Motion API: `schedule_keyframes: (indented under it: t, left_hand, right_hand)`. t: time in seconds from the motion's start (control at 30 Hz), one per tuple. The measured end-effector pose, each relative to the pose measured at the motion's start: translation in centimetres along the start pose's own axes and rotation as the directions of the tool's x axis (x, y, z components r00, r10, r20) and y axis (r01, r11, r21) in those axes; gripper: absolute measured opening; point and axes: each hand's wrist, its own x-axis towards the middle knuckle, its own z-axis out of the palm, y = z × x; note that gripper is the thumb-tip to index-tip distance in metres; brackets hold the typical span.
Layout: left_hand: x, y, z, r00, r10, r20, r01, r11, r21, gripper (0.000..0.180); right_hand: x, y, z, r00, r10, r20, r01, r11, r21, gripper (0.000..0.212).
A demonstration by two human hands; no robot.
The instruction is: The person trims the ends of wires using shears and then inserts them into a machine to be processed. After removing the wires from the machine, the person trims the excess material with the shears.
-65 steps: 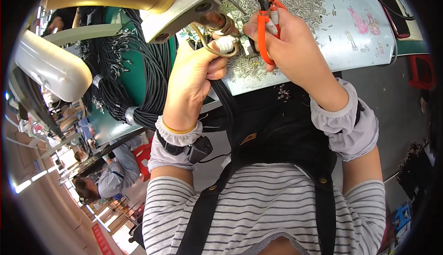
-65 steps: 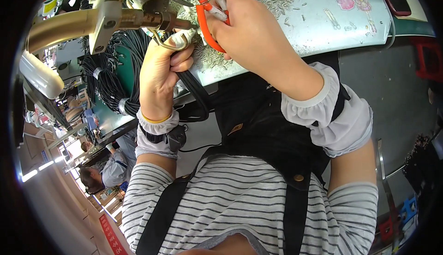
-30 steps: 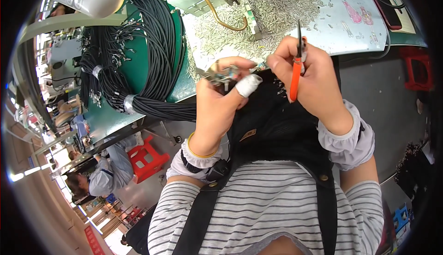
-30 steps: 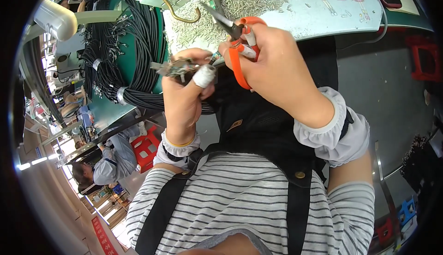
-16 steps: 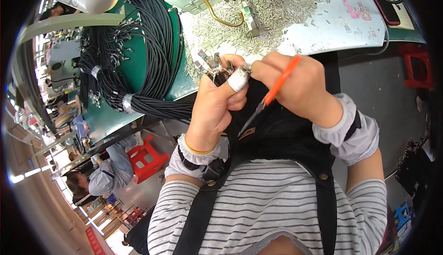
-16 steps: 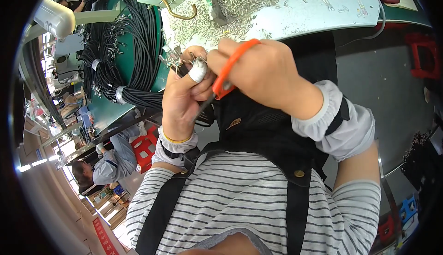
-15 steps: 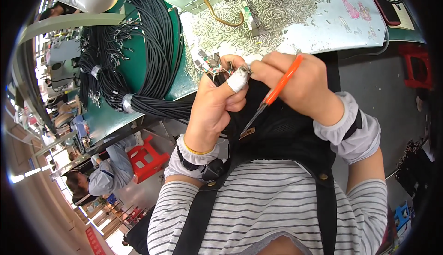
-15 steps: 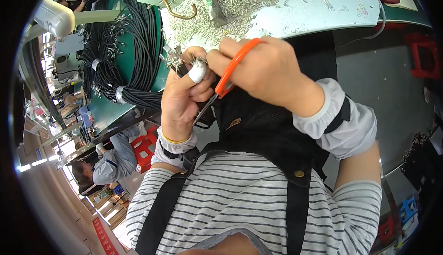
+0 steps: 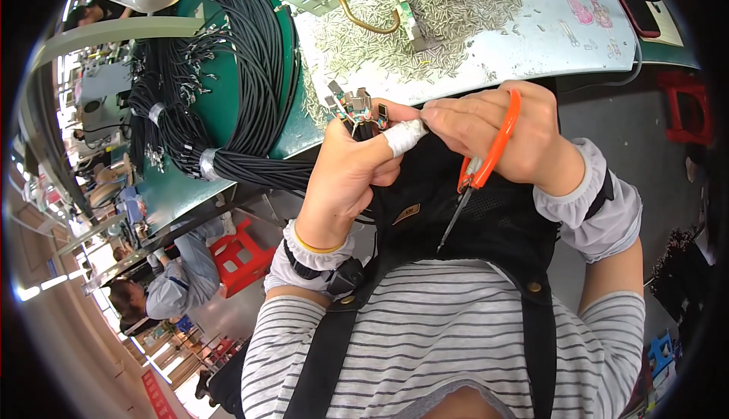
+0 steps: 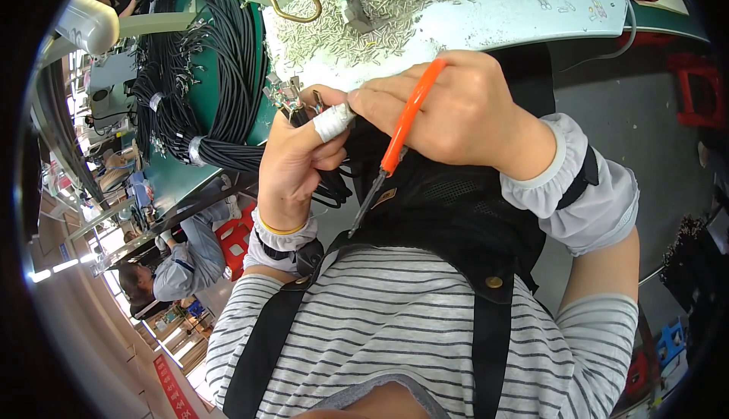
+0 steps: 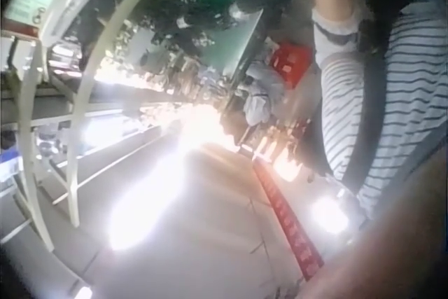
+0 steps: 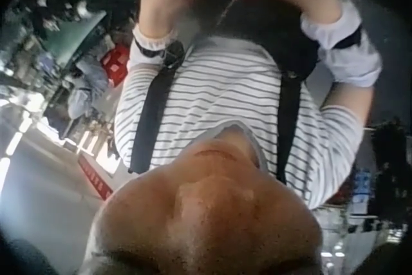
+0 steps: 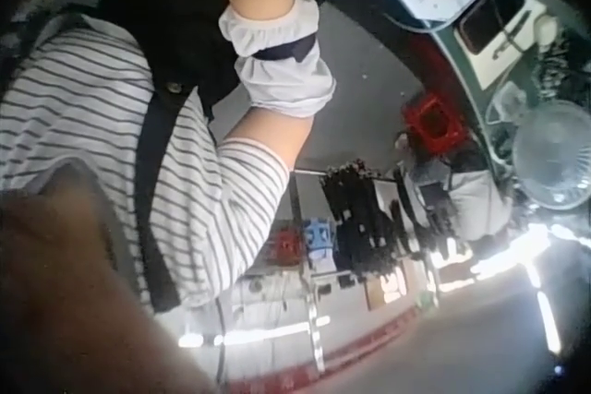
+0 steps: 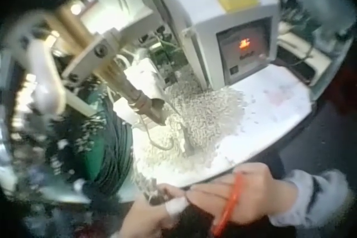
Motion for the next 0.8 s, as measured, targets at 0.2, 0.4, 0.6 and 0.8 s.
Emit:
schedule_keyframes:
  t: [0.2,0.4,0.6,0.8]
  left_hand:
    - [-0.3,-0.8,0.7,0.995,0.098,-0.018,-0.098,0.995,-0.029,0.013]
    - [-0.6,-1.3,0.6,0.978,0.208,-0.026,-0.209,0.975,-0.073,0.015]
    - [-0.6,-1.3,1.0,0.949,0.309,-0.069,-0.309,0.951,0.013,0.019]
    - [-0.5,-2.4,1.2,0.746,0.662,-0.066,-0.587,0.702,0.403,0.038]
  right_hand:
    - [-0.1,-1.0,-0.5,0.964,0.235,0.123,-0.246,0.965,0.088,0.016]
    - [-0.3,-0.8,0.3,0.976,0.217,-0.016,-0.215,0.971,0.105,0.022]
    - [0.0,-1.5,0.9,0.972,0.219,-0.081,-0.205,0.967,0.149,0.024]
    - [-0.7,-2.4,1.3,0.935,0.345,-0.076,-0.318,0.916,0.244,0.020]
